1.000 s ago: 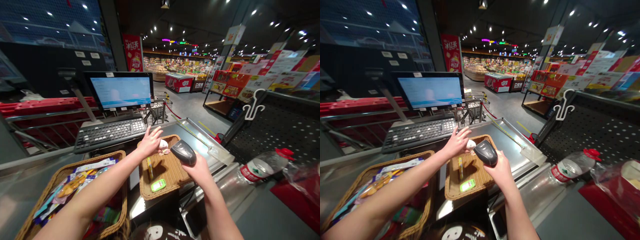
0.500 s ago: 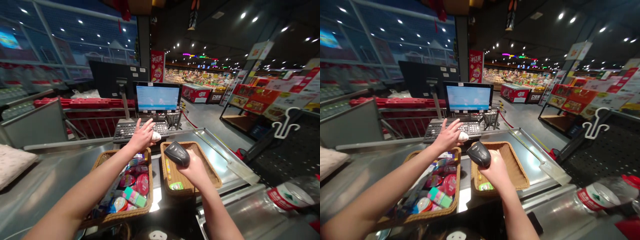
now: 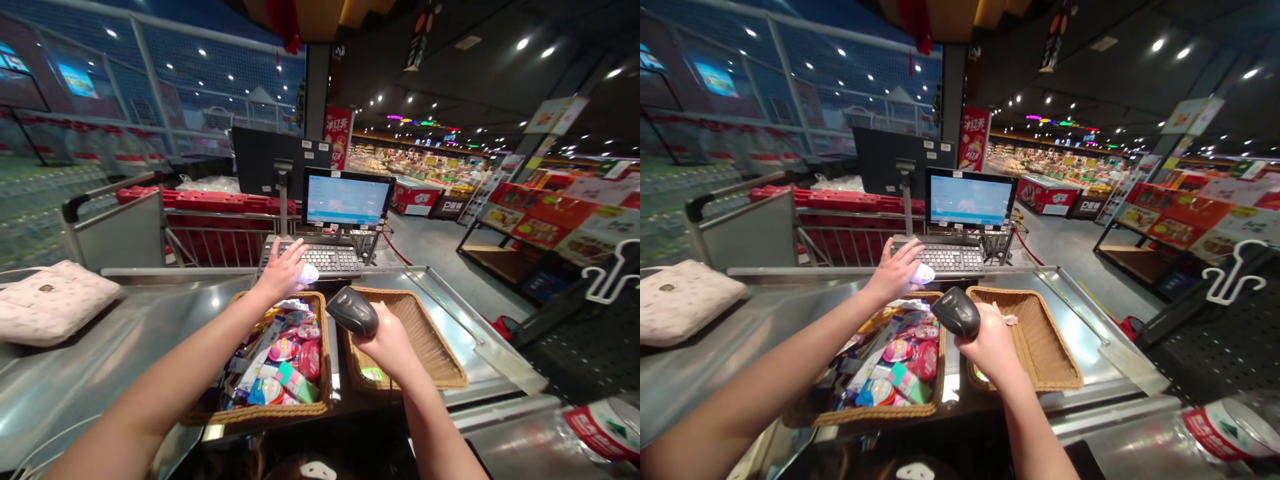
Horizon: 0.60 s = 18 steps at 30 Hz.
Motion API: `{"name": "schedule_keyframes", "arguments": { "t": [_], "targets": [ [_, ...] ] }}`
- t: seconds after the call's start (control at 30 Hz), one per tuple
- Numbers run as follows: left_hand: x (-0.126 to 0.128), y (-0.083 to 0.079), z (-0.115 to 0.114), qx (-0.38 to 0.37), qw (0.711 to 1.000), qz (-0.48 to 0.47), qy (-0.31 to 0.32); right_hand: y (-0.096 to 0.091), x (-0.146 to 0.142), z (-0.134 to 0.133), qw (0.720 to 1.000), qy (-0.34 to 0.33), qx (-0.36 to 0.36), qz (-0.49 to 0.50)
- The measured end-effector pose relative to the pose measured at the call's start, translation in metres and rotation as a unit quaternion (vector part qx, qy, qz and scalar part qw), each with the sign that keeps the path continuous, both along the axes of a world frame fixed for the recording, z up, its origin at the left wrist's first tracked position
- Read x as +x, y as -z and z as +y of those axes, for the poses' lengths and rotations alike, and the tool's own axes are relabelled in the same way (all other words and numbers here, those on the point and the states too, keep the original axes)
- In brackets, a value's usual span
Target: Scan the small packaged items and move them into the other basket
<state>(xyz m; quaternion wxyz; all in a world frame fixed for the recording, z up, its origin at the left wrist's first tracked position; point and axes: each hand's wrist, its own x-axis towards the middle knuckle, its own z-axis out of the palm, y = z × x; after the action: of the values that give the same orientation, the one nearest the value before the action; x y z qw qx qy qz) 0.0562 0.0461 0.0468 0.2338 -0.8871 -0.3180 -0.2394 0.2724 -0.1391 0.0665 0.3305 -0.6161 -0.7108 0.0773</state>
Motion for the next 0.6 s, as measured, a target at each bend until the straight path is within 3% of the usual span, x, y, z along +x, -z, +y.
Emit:
{"name": "schedule_keyframes", "arguments": {
  "t": [0.6],
  "targets": [
    [-0.028, 0.001, -0.009, -0.014, 1.0, -0.007, -0.02, 0.008, -0.017, 0.0, 1.0, -0.002, -0.012, 0.002]
  ]
}}
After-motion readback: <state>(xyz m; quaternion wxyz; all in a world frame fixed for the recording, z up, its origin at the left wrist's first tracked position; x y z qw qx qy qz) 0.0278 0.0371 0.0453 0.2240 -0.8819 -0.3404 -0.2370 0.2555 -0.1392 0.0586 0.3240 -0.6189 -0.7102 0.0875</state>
